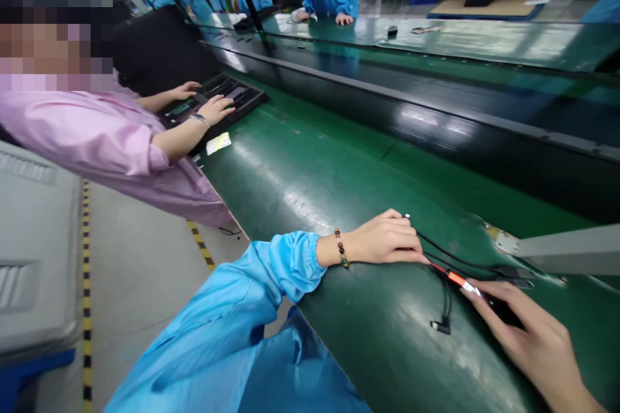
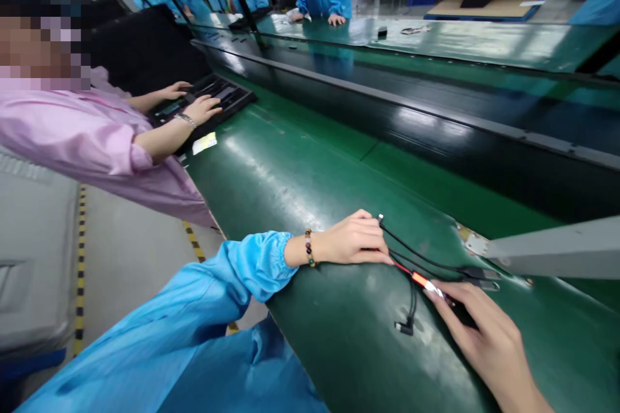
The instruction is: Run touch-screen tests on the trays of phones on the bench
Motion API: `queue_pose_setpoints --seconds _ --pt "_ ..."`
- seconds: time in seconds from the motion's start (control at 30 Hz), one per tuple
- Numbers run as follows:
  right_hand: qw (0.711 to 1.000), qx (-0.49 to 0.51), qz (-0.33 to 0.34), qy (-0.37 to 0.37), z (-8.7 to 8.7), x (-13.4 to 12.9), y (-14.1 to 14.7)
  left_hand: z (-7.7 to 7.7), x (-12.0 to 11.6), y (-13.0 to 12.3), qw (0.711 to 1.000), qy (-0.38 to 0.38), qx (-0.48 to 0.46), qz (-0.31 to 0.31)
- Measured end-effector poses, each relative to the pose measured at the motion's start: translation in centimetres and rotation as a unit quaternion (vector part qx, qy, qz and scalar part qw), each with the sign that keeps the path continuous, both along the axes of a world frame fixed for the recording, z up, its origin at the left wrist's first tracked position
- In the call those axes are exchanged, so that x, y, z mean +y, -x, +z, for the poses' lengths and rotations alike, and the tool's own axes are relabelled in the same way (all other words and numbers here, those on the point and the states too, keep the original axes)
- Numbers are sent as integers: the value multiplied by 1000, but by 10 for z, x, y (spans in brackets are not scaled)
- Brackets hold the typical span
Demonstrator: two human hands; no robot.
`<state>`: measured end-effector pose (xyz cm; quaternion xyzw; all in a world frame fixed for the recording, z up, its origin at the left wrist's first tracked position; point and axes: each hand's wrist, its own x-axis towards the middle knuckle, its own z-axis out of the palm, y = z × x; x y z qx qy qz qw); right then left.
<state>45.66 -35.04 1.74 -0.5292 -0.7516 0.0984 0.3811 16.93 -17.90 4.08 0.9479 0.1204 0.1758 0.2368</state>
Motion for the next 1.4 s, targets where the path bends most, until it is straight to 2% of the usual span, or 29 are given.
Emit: queue_pose_setpoints --seconds 0.13,0.27,0.57,0.73,0.93,1.07,1.23,1.4 --pt "998 20 -34 49 6 0 10 7 -6 1 999 19 -42 14" --pt "997 32 -43 56 8 5 21 13 -5 4 998 50 -19 34" --pt "991 -5 6 137 6 16 15 -8 20 6 997 6 -61 40" --pt "994 -11 3 113 5 18 16 -5 15 1 995 22 -81 62" --pt "991 -19 -6 131 6 19 16 -3 13 -1 993 26 -82 83" --pt "991 2 -18 132 7 18 17 -7 19 1 995 -11 -90 52" --pt "991 26 5 135 7 17 16 -7 23 2 993 -80 -83 5" --pt "993 43 16 105 3 18 15 -7 23 3 994 -73 -79 -12"
